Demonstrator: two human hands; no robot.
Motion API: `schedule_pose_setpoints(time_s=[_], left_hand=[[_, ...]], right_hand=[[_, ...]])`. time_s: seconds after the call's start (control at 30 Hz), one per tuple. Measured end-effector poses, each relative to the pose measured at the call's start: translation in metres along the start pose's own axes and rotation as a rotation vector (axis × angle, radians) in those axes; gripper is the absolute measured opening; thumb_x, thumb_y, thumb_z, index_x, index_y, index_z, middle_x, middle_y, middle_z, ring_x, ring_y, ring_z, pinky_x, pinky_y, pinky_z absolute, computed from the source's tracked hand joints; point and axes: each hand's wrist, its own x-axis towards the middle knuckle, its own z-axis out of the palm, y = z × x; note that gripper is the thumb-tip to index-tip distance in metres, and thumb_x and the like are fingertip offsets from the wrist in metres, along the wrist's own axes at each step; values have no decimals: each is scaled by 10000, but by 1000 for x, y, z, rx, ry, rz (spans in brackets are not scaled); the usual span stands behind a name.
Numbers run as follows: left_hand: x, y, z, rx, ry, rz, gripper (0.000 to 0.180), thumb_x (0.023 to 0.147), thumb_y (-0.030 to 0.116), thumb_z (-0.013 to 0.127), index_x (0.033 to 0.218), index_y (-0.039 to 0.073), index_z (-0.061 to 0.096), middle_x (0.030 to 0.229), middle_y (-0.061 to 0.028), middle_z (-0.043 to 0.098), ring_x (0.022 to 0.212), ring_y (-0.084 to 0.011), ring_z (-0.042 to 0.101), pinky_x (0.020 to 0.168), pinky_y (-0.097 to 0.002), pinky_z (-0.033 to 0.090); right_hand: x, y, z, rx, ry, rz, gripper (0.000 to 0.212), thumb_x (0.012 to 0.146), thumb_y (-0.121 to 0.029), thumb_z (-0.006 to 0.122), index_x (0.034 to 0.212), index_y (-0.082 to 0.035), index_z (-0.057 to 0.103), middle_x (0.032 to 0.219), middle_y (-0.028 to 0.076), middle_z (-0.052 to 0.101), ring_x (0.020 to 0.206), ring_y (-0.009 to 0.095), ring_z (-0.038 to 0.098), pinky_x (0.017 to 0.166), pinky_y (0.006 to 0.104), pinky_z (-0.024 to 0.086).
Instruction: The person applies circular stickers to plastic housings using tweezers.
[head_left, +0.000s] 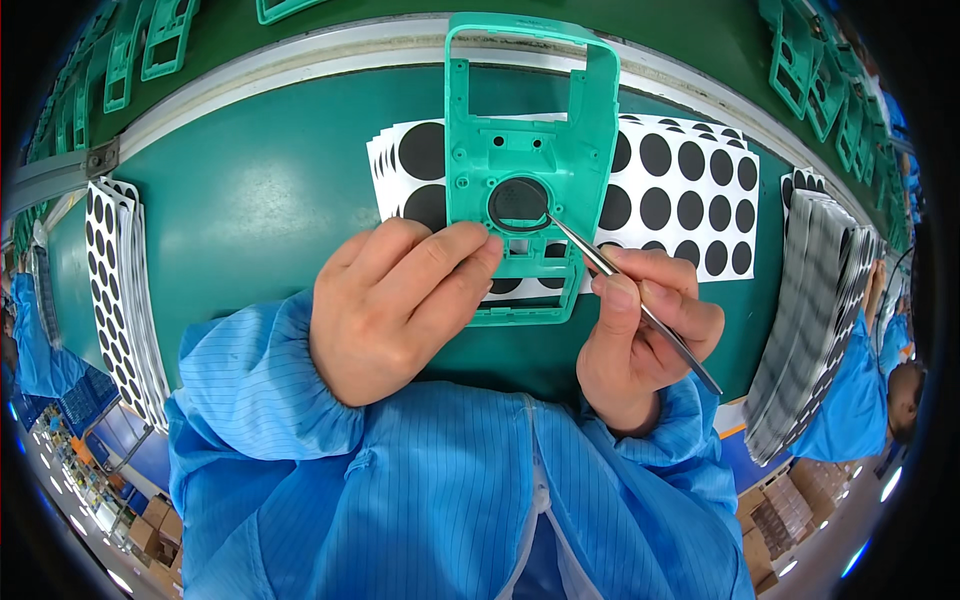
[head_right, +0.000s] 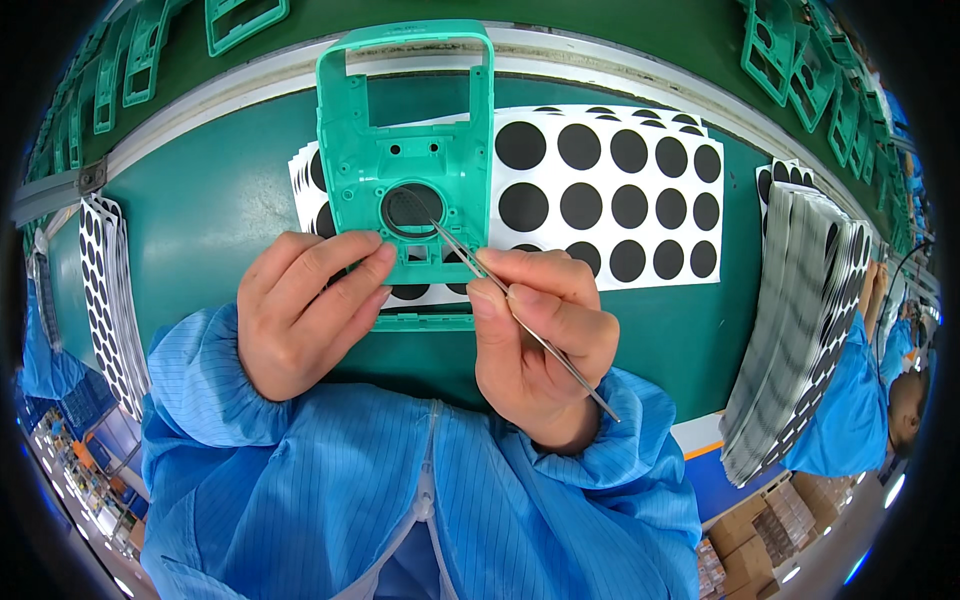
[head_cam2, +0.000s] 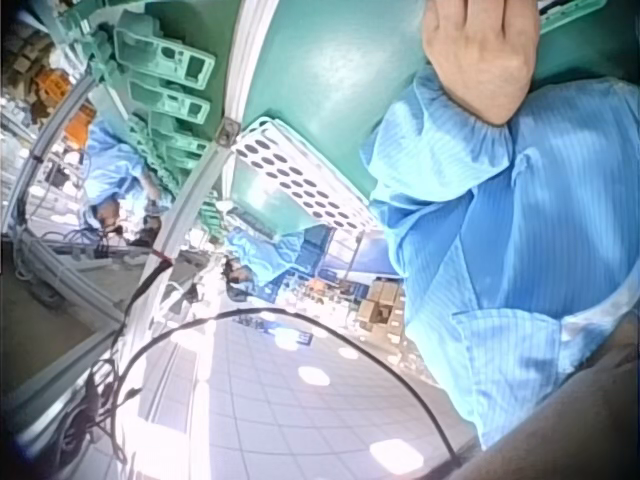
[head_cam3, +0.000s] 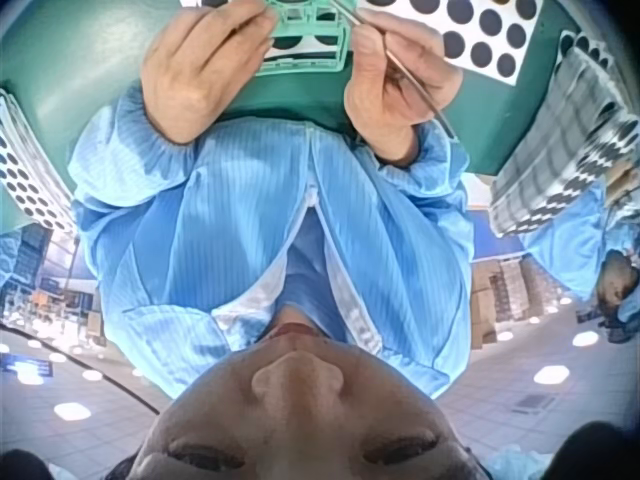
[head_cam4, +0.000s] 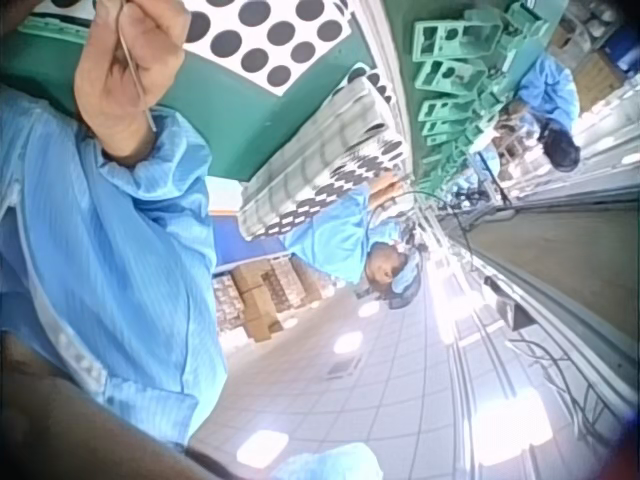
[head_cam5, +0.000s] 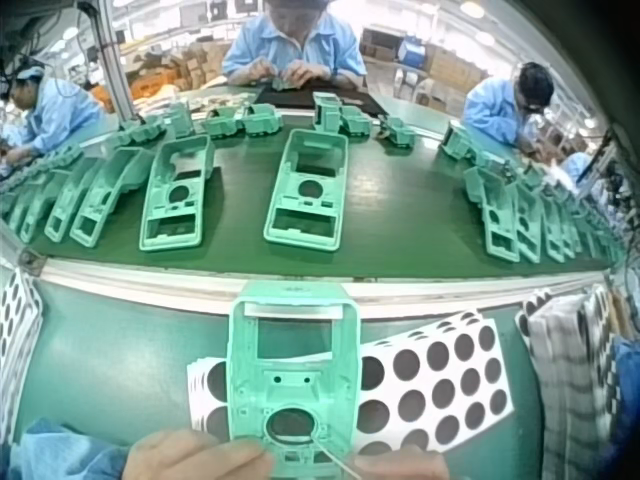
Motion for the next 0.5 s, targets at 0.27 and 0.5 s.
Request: schedule_pose_setpoints(time_s=[0.27, 0.5], left_hand=[[0, 1, 0, 4, 5, -4, 346, 607, 70, 678, 949, 20, 665, 1004, -56, 623, 720, -172, 540, 556, -278, 459], [0, 1, -1, 1, 5, -4, 347, 610, 72, 676, 953, 19, 663, 1009, -57, 621, 721, -172, 540, 557, -279, 460]], right_hand=[[0, 0, -1, 13, -25, 2, 376, 817, 132, 597, 1085, -53, 409, 1035, 243, 584, 747, 150, 583, 631, 225, 477], [2, -1, -1, 47, -24, 16, 349, 812, 137, 601, 1080, -39, 463, 1045, 231, 585, 781, 158, 602, 639, 226, 489]])
